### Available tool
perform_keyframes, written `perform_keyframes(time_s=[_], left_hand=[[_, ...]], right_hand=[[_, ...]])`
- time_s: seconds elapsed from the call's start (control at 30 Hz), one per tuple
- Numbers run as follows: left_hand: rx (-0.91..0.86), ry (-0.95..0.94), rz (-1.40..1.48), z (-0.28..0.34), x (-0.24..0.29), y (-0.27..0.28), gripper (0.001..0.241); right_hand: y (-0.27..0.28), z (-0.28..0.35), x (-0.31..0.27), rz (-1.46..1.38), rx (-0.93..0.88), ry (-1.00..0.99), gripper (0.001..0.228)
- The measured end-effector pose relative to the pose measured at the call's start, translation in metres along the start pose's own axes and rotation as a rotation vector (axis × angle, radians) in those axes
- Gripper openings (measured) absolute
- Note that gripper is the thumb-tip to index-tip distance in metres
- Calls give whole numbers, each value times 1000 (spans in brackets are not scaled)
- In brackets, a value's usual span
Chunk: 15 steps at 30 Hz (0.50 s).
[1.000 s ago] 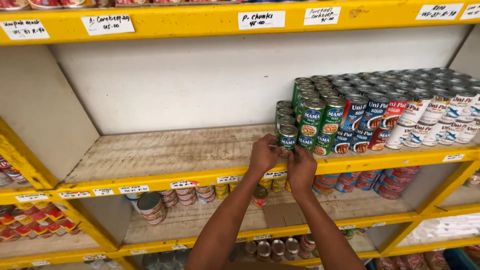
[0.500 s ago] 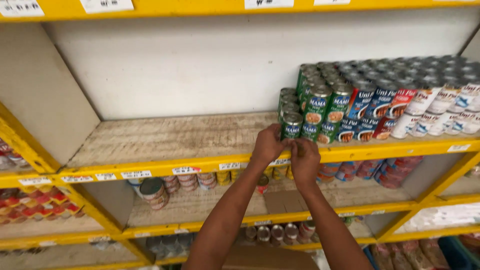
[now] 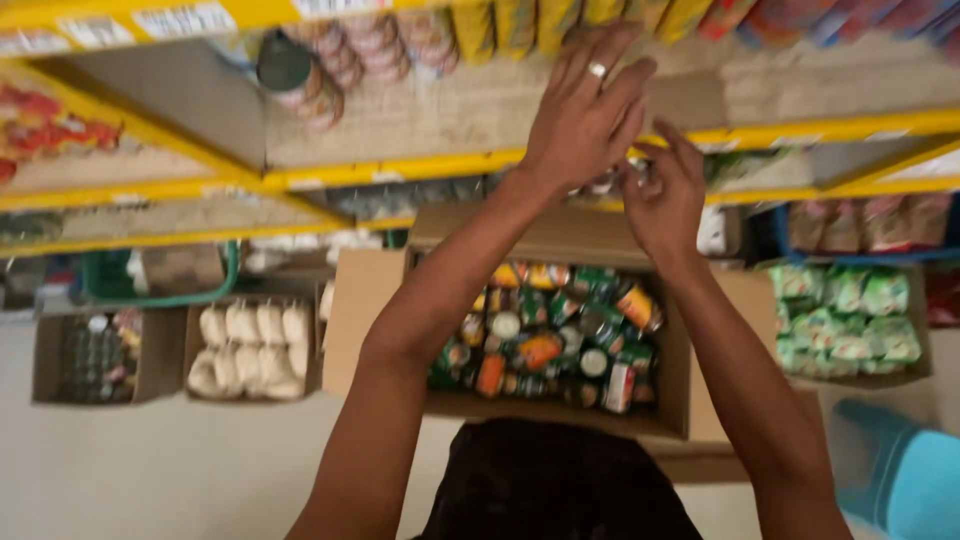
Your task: Stocking canned goods from a cardboard box onto grocery store shelves.
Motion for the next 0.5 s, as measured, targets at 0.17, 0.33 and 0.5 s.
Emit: perform_keyframes(time_s=[0.17, 0.33, 0.5], left_hand=[[-246, 316, 186, 128, 9, -1, 27], [-475, 606, 221, 256, 21, 14, 23], [-593, 819, 221, 340, 31, 38, 14]], right_hand=[[-46, 119, 35, -76, -167, -146, 32], [-74, 216, 59, -102, -323, -258, 27], [-89, 282, 85, -46, -420, -382, 33]])
Point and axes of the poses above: each hand's wrist, its own z-axis away from the middle knuckle, its own y-axis out of the back of the hand, x = y × z, the point moved 1 cm from there along -z, towards the middle knuckle, and after that the axes turned 1 degree about x, right-handed, at the moved point
